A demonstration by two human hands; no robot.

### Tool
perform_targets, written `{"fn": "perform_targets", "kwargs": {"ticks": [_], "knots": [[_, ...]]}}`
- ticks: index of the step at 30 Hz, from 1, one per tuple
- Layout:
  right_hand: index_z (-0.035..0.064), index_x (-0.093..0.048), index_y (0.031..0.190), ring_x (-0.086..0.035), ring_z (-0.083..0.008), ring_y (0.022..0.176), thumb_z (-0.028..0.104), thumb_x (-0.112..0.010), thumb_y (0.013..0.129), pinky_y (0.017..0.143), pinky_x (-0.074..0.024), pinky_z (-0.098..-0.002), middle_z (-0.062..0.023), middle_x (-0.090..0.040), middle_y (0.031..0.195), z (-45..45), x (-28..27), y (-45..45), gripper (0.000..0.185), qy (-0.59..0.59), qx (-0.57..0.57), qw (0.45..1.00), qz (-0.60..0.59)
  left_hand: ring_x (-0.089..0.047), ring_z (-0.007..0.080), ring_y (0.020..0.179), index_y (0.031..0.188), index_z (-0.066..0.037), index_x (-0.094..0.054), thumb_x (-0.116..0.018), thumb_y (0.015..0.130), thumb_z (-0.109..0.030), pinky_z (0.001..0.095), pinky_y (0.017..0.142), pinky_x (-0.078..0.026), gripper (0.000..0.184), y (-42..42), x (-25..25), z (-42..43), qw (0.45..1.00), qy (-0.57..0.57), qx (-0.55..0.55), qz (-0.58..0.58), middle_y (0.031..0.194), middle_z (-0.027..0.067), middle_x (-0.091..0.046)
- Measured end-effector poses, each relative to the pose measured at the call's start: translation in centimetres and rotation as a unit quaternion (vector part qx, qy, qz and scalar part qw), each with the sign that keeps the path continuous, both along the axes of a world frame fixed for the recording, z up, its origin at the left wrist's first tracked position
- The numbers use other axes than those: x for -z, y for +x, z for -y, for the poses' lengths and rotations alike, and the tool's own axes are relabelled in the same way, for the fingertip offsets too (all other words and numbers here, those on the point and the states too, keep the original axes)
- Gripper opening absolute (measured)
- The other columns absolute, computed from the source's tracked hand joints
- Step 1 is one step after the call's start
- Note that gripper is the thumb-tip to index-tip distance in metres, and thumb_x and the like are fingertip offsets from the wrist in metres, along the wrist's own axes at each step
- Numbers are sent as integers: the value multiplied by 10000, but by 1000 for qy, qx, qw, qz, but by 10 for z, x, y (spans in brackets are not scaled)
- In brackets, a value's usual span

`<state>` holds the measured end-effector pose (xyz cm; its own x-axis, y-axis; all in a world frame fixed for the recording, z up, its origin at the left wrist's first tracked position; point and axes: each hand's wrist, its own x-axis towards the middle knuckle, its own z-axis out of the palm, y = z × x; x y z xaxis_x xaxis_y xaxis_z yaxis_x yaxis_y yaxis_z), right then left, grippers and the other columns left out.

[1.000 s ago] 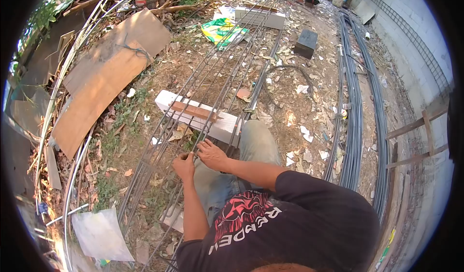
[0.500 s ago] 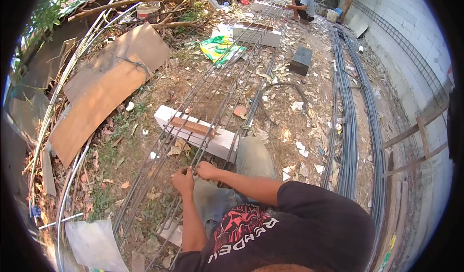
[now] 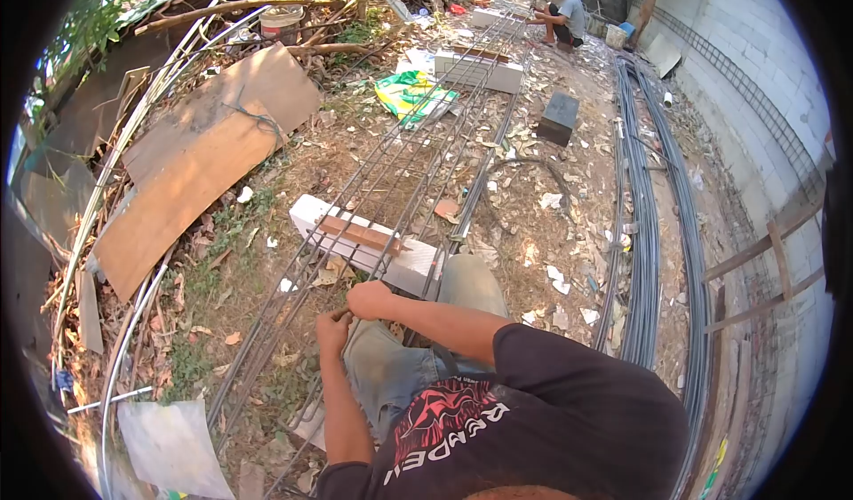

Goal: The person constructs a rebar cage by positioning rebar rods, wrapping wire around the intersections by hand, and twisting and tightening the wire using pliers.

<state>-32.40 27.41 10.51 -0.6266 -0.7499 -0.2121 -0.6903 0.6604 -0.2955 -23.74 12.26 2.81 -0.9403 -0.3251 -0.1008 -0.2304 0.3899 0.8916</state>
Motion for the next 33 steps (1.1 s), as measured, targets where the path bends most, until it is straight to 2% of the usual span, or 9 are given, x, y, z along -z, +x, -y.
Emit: {"fn": "perform_targets", "kwargs": {"ticks": [3, 6, 12, 15, 18, 21, 26, 30, 33], "knots": [[12, -776, 899, -752, -391, 906, 214, -657, 864, 737, -610, -481, -201, -765, 954, -3, 1, 2, 237, -18, 19, 1000, 7, -683, 166, 643, 966, 10, -786, -757, 937, -336, 338, 543, -498, 349, -11, -9, 3, 973, 177, -70, 131, 767, 73, -743], [-11, -763, 906, -743, -416, 900, 219, -641, 886, 763, -603, -510, -227, -756, 942, -9, 2, 9, 261, -51, 54, 997, 24, -656, 146, 617, 966, 2, -773, -738, 959, -404, 292, 509, -466, 407, -21, -16, 2, 960, 199, -44, 194, 796, 86, -749], [-54, -742, 934, -715, -460, 966, 305, -655, 889, 827, -575, -533, -299, -726, 996, -4, 46, -2, 372, -163, 224, 943, 187, -629, 134, 606, 926, -25, -770, -745, 960, -380, 286, 498, -446, 358, -22, -22, 5, 949, 224, -17, 221, 803, 73, -743], [-10, -752, 761, -719, -388, 778, 305, -664, 861, 733, -548, -485, -236, -711, 760, 3, 84, -11, 341, -227, 267, 914, 204, -630, 128, 617, 938, -31, -770, -737, 973, -342, 279, 510, -452, 315, -23, -17, 6, 947, 236, -20, 216, 804, 73, -742], [-11, -753, 782, -708, -375, 741, 287, -647, 864, 714, -542, -484, -217, -710, 747, 3, 87, -9, 327, -229, 304, 876, 296, -624, 112, 619, 966, -28, -773, -736, 976, -318, 266, 524, -462, 293, -21, -7, 11, 940, 282, 12, 191, 801, 67, -739], [1, -759, 777, -709, -375, 734, 298, -653, 878, 703, -536, -491, -218, -722, 756, -2, 79, 1, 331, -278, 325, 842, 329, -615, 96, 612, 967, -23, -778, -741, 971, -298, 258, 521, -463, 277, -21, -2, 10, 955, 230, -3, 189, 778, 57, -730], [-16, -707, 905, -728, -369, 797, 216, -631, 897, 699, -570, -471, -195, -732, 880, -36, 39, 37, 244, -128, 102, 986, 25, -588, 89, 563, 936, -21, -784, -747, 963, -277, 245, 490, -440, 260, -18, -4, 3, 968, 197, -17, 156, 750, 53, -720], [-19, -643, 984, -728, -375, 835, 157, -616, 882, 711, -591, -471, -182, -707, 940, -29, 13, 24, 205, -88, -66, 988, -107, -568, 86, 532, 923, -10, -780, -755, 955, -274, 239, 468, -416, 267, -22, 2, 4, 966, 203, -12, 160, 726, 58, -710], [9, -663, 965, -722, -399, 835, 157, -641, 860, 705, -582, -489, -192, -712, 895, -19, 16, -12, 184, -151, -38, 982, -112, -562, 91, 522, 907, -6, -774, -760, 952, -282, 242, 459, -403, 280, -19, -8, 2, 958, 239, -14, 156, 709, 55, -699]]}}
